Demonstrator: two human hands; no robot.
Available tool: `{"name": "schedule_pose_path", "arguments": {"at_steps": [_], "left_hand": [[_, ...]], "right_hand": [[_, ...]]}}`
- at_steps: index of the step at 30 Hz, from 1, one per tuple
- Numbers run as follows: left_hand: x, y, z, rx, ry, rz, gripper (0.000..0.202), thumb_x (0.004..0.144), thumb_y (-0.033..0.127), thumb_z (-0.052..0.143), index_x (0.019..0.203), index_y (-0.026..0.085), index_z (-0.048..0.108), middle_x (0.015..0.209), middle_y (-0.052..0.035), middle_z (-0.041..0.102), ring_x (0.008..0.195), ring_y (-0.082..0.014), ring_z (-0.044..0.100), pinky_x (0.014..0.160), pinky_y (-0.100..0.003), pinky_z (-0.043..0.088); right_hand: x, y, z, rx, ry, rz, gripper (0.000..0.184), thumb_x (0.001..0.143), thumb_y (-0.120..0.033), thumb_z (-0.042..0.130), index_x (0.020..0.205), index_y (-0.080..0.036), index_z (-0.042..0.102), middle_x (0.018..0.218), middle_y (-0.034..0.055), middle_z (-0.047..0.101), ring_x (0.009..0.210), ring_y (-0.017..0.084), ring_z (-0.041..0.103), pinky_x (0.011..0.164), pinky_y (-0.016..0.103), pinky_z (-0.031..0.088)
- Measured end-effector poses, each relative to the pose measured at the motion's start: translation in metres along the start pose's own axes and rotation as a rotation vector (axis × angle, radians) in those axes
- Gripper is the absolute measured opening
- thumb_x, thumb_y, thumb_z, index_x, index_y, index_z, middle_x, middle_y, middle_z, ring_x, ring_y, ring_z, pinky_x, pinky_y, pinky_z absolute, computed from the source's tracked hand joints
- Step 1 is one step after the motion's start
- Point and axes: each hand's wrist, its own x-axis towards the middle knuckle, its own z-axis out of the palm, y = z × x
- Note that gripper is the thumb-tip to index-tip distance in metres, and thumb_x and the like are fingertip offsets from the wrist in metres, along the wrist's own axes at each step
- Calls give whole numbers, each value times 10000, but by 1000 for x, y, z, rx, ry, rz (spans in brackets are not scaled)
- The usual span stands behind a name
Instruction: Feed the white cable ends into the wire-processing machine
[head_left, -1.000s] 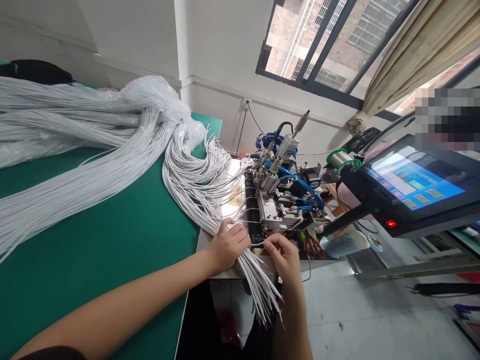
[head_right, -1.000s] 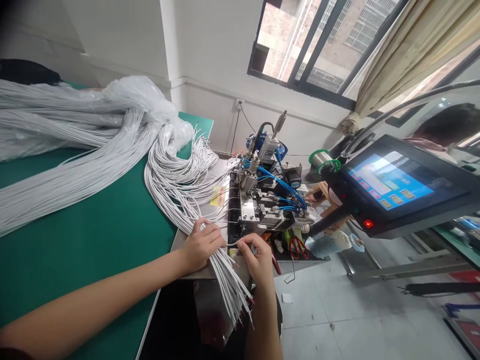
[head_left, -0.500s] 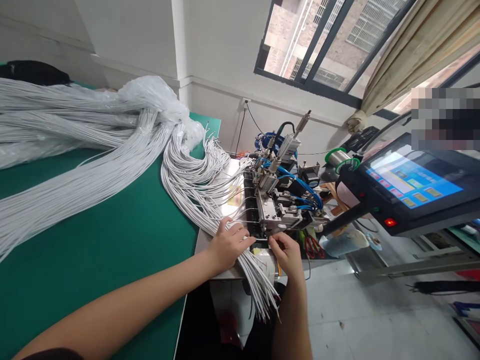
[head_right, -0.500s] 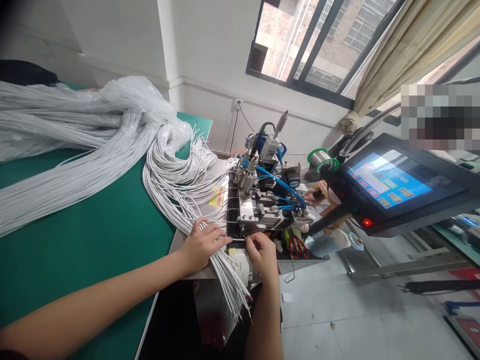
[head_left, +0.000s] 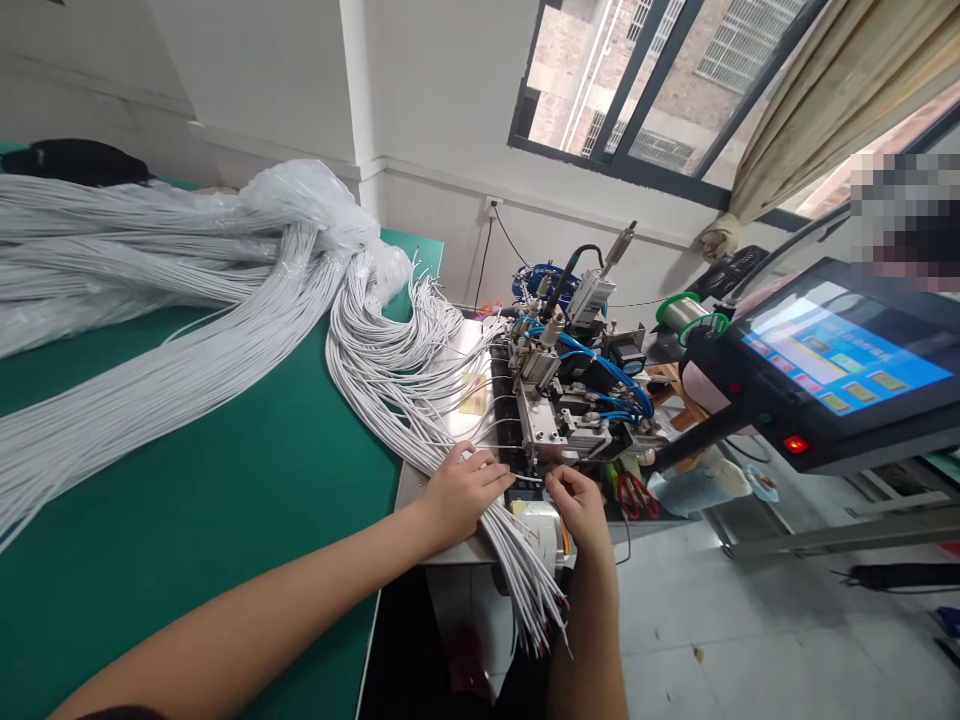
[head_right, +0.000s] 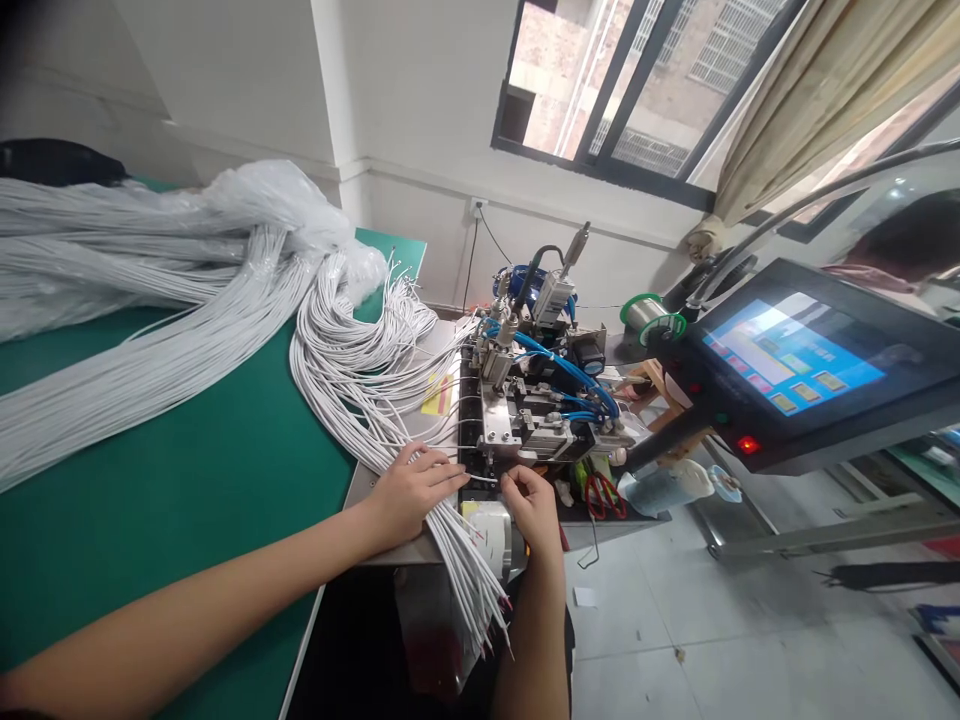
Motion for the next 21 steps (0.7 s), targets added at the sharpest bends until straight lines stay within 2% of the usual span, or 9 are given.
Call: {"name": "schedule_pose_path", "arguments": {"at_steps": [3,7,11,13,15,18,21], "left_hand": [[0,2,-1,0,17,-40,460,764,81,522,1198,219,588,1191,-53,665,1087,-221,554,993,-434,262],[1,9,-3,45,61,-205,418,752,119,547,1157,203,599,1138,-80,674,1080,-253,558,989,-476,243],[4,12,-2,126,128,-282,231,848,116,514,1024,218,624,966,-42,698,956,-220,582,944,-455,291],[7,11,0,182,147,-253,183,889,102,480,893,204,632,833,-31,676,863,-197,578,915,-414,323],[9,8,1,208,146,-172,216,904,90,459,800,186,623,725,-28,625,778,-184,556,879,-373,352],[11,4,0,181,147,-58,234,910,101,449,768,175,620,668,-26,571,720,-179,516,843,-344,376],[11,2,-2,149,152,-12,240,916,116,440,773,174,623,669,-28,555,722,-180,496,853,-350,382]], "right_hand": [[1,4,1,43,-11,18,306,807,-359,544,569,-194,444,554,-40,380,547,115,356,518,235,299],[3,11,2,108,-23,56,289,802,-363,548,588,-191,460,564,-40,381,556,116,345,528,239,285],[2,17,5,199,-27,77,305,798,-376,561,586,-197,433,571,-47,375,554,115,341,540,240,287],[2,18,8,233,-27,71,306,804,-373,558,591,-199,425,583,-46,376,564,116,344,551,241,291],[0,18,9,253,-25,65,296,815,-364,550,603,-199,428,594,-44,373,575,117,341,558,241,290],[-1,17,8,263,-38,48,293,832,-360,546,616,-197,432,609,-40,373,589,118,340,563,242,287],[-3,19,6,262,-58,27,299,849,-372,553,634,-196,444,623,-34,383,603,123,347,570,244,290]]}}
